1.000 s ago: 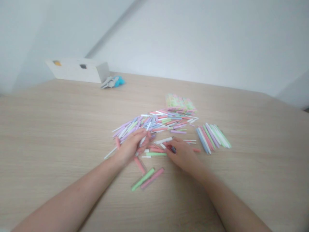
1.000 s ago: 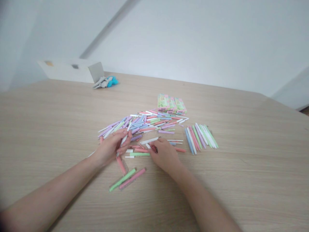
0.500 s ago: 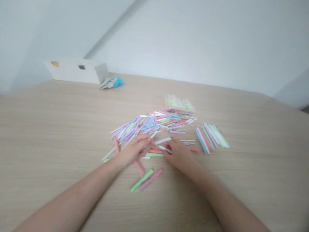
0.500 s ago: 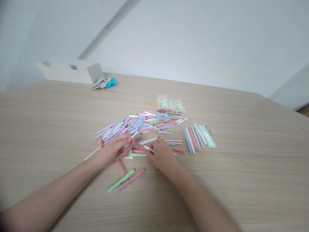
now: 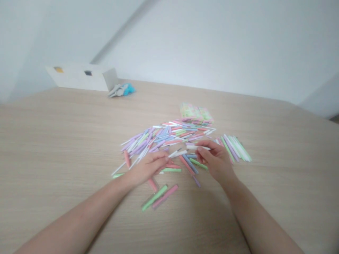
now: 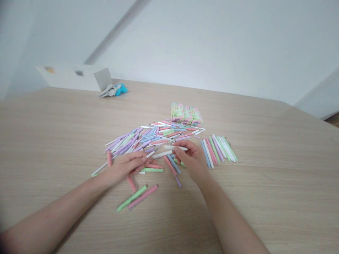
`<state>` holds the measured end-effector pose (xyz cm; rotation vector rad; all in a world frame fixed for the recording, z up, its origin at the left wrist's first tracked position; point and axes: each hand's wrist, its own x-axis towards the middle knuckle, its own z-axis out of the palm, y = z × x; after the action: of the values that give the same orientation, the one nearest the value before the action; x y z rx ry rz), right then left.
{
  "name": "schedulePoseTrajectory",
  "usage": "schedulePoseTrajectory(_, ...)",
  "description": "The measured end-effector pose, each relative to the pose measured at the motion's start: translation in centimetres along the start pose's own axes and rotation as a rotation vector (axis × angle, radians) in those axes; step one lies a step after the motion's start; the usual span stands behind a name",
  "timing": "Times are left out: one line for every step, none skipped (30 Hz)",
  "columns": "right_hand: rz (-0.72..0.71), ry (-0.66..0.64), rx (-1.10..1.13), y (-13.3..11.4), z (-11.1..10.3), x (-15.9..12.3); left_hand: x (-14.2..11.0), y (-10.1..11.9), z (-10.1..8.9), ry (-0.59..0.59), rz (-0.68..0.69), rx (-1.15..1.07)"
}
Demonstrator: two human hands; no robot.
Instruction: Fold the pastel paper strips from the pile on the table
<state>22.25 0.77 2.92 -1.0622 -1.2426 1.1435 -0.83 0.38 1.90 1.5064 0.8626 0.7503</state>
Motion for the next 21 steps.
schedulePoseTrajectory(-0.008, -0.004, 0.020, 0.0, 0.0, 0.0, 0.0, 0.0, 0.0, -0.010, 0.003, 0.019)
schedulePoseTrajectory(-0.017, -0.006, 0.027, 0.0, 0.0, -0.1, 0.0, 0.0, -0.1, -0.021, 0.009, 0.038)
schedulePoseTrajectory(-0.029, -0.006, 0.022, 0.0, 0.0, -0.1, 0.0, 0.0, -0.1, -0.031, 0.015, 0.056)
schedulePoseTrajectory(-0.039, -0.005, 0.008, 0.0, 0.0, -0.2, 0.0, -0.1, -0.1, -0.039, 0.020, 0.074)
schedulePoseTrajectory(-0.047, -0.003, -0.015, 0.0, 0.0, -0.2, 0.0, -0.2, -0.2, -0.046, 0.020, 0.092)
schedulePoseTrajectory(-0.053, 0.002, -0.042, -0.1, 0.0, -0.3, 0.0, -0.3, -0.2, -0.051, 0.018, 0.108)
schedulePoseTrajectory(-0.055, 0.005, -0.070, -0.2, 0.0, -0.3, 0.0, -0.4, -0.2, -0.053, 0.019, 0.123)
schedulePoseTrajectory(-0.055, 0.004, -0.098, -0.3, 0.1, -0.4, 0.0, -0.5, -0.3, -0.054, 0.023, 0.134)
schedulePoseTrajectory(-0.054, 0.005, -0.123, -0.4, 0.1, -0.4, 0.0, -0.6, -0.3, -0.058, 0.028, 0.143)
schedulePoseTrajectory(-0.056, 0.005, -0.142, -0.5, 0.2, -0.4, 0.0, -0.6, -0.3, -0.061, 0.033, 0.151)
schedulePoseTrajectory(-0.062, 0.004, -0.155, -0.6, 0.2, -0.5, 0.0, -0.7, -0.3, -0.065, 0.038, 0.159)
schedulePoseTrajectory(-0.066, 0.002, -0.167, -0.7, 0.3, -0.5, 0.0, -0.6, -0.3, -0.070, 0.042, 0.166)
schedulePoseTrajectory(-0.067, 0.000, -0.178, -0.8, 0.3, -0.5, 0.0, -0.6, -0.3, -0.075, 0.043, 0.173)
schedulePoseTrajectory(-0.066, -0.002, -0.187, -0.9, 0.4, -0.6, -0.1, -0.6, -0.3, -0.080, 0.044, 0.181)
schedulePoseTrajectory(-0.061, -0.010, -0.194, -1.0, 0.4, -0.6, -0.1, -0.5, -0.3, -0.082, 0.044, 0.187)
schedulePoseTrajectory(-0.057, -0.020, -0.200, -1.1, 0.5, -0.7, -0.2, -0.4, -0.2, -0.083, 0.042, 0.192)
schedulePoseTrajectory(-0.053, -0.030, -0.204, -1.1, 0.6, -0.7, -0.2, -0.3, -0.2, -0.085, 0.036, 0.199)
schedulePoseTrajectory(-0.052, -0.041, -0.207, -1.2, 0.7, -0.7, -0.2, -0.3, -0.2, -0.086, 0.031, 0.205)
schedulePoseTrajectory(-0.050, -0.056, -0.210, -1.2, 0.8, -0.8, -0.3, -0.2, -0.2, -0.088, 0.026, 0.207)
schedulePoseTrajectory(-0.044, -0.072, -0.214, -1.2, 0.8, -0.8, -0.3, -0.2, -0.1, -0.090, 0.021, 0.207)
schedulePoseTrajectory(-0.033, -0.088, -0.220, -1.2, 0.9, -0.8, -0.4, -0.2, -0.1, -0.095, 0.020, 0.209)
